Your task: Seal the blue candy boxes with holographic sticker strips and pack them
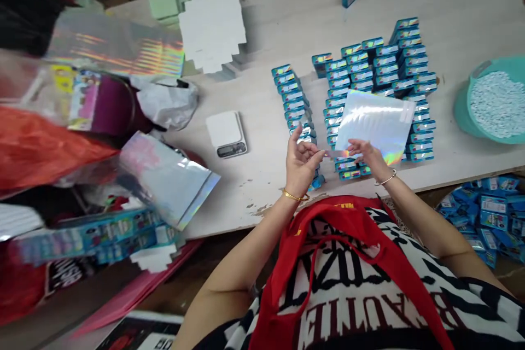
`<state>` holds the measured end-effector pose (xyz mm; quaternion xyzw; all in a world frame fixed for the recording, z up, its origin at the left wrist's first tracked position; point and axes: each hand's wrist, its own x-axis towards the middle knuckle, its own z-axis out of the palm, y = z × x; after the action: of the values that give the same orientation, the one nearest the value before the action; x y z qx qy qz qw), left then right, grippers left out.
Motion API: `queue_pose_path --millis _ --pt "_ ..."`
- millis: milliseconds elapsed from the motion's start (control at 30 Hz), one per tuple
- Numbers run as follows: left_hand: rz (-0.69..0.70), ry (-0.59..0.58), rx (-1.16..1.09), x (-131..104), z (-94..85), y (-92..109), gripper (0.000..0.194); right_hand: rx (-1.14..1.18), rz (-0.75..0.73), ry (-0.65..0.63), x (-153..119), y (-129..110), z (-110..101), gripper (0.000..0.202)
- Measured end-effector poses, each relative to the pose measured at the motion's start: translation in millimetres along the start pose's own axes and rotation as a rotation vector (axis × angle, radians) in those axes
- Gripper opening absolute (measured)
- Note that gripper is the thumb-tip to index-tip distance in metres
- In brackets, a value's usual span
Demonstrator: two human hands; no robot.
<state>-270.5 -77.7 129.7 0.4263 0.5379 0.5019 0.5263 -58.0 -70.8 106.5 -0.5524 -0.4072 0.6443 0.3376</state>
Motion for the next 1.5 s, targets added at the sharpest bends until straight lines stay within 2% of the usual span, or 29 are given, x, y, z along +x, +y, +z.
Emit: queue_pose_path --millis 100,200,333,467,633,800,1000,1367,1500 --pt "-0.091 0.101 0.003 -35 -37.4 -15 0.084 0.021 0.044 -0.133 -20 20 53 0.057" --pt "-0.15 0.19 0.04 -66 -63.3 -34 0.084 0.013 0.039 -0.191 -29 37 86 0.048" --pt "-0.196 0.32 0.089 -90 -81.3 -65 0.084 -0.09 0.092 -0.201 -27 60 109 0.042" --pt "-0.211 0.414 0.173 -91 -90.3 -94 0.083 -0.374 0.036 -0.157 -11 79 124 0.029" --pt "-0.178 0.43 0.414 -82 -99.3 -114 0.084 -0.64 0.004 -0.121 8 97 135 0.023" --pt "-0.249 0.387 0.621 -78 -102.4 -124 0.083 -0.745 0.01 -0.111 18 115 138 0.022" --pt "-0.272 0.345 0.663 -72 -105.4 -133 0.082 -0.763 0.012 -0.115 23 128 136 0.022" --pt "-0.261 0.321 0.763 -70 -106.1 -136 0.084 -0.726 0.103 -0.152 30 123 136 0.019" --pt "-0.331 0.383 0.759 -67 -116.1 -146 0.101 -0.652 0.188 -0.109 31 126 135 0.017"
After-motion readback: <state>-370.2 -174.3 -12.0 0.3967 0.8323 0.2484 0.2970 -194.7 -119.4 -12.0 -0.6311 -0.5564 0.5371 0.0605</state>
